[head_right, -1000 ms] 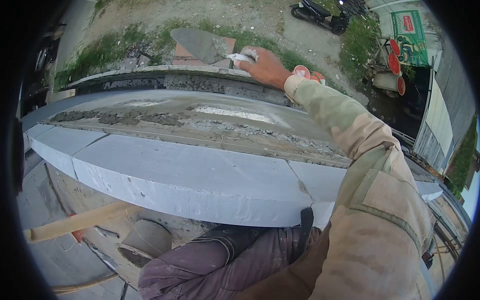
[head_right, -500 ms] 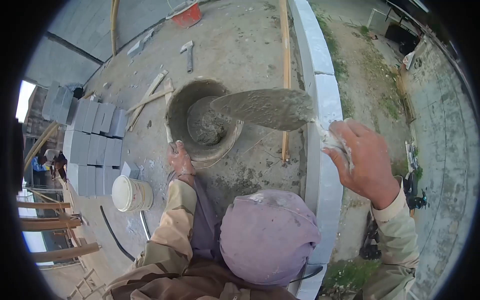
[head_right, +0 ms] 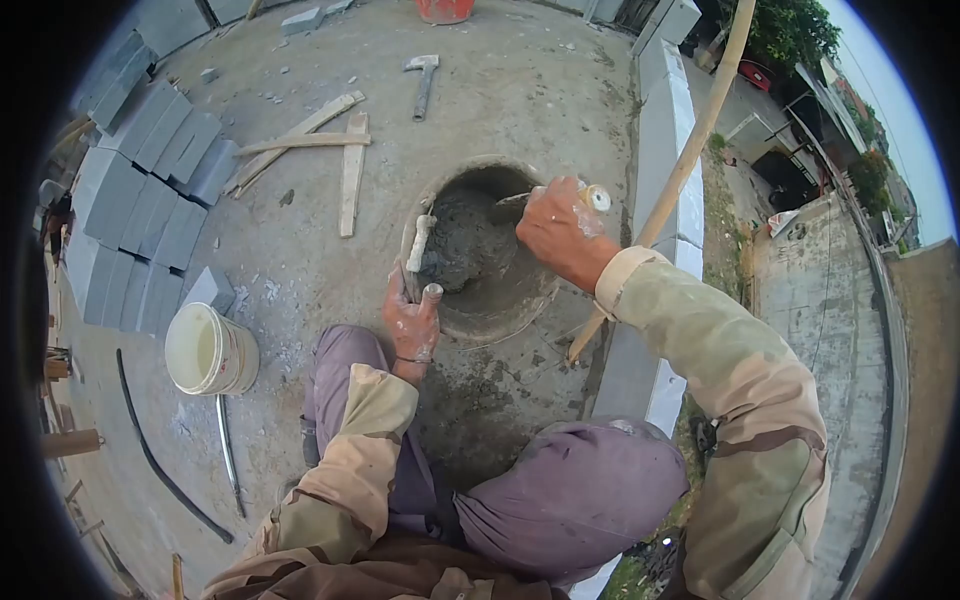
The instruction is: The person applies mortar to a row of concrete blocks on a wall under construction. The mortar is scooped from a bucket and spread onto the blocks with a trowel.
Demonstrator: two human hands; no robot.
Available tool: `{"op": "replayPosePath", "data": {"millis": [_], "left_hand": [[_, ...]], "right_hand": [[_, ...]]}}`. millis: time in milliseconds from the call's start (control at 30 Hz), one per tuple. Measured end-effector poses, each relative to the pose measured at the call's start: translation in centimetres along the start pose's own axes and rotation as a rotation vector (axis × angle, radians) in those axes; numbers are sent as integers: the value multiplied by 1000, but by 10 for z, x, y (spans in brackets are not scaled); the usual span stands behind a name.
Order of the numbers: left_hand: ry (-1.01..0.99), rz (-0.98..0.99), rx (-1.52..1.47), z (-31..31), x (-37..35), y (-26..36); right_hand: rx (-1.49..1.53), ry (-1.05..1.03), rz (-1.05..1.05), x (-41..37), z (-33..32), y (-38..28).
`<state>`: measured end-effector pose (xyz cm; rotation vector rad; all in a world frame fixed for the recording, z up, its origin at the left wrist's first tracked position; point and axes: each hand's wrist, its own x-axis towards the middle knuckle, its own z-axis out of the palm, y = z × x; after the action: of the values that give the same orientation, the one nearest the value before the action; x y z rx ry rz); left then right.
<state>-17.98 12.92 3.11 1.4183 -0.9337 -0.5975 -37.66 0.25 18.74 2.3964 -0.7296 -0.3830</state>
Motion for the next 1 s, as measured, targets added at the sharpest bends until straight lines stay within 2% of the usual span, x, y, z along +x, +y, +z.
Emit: {"op": "replayPosePath", "data": {"millis": [33, 67, 133, 167, 233, 467, 533, 567, 633, 767, 833, 867, 933, 967, 1000], "left_hand": [[-10, 19, -23, 3, 2, -1], [-13, 9, -27, 4, 5, -1], [-29, 25, -78, 2, 14, -3], [-24, 18, -78, 3, 18, -5], [7, 59, -103, 4, 23, -9], [-23, -2, -29, 5, 24, -4], [120, 98, 35, 18, 22, -4], [115, 96, 33, 17, 18, -6], [68, 77, 22, 13, 19, 7], [89, 70, 85, 4, 27, -9], [155, 29, 28, 1, 30, -11], [154, 12, 28, 0, 28, -7], [130, -14, 59, -1, 22, -2], [112, -54, 95, -1, 21, 1], [155, 42, 92, 3, 24, 0]], "right_hand": [[-64, -75, -90, 0, 1, -4], [-63, -86, -95, -4, 4, -10], [204, -173, -161, -10, 13, -25], [204, -176, -168, -8, 20, -25], [434, -292, -49, -3, 28, -24], [712, -446, -6, 7, 34, -33], [1019, -488, 113, 4, 42, -38], [1020, -492, 117, -2, 46, -38], [1538, -873, 507, -6, 29, -33], [1755, -737, 665, -34, 45, -53], [1694, -323, 497, -43, 47, -56], [1692, -302, 500, -44, 45, -58], [2017, -305, 662, -44, 42, -62], [2018, -273, 667, -45, 44, -64], [2088, -184, 626, -44, 47, -67]]}}
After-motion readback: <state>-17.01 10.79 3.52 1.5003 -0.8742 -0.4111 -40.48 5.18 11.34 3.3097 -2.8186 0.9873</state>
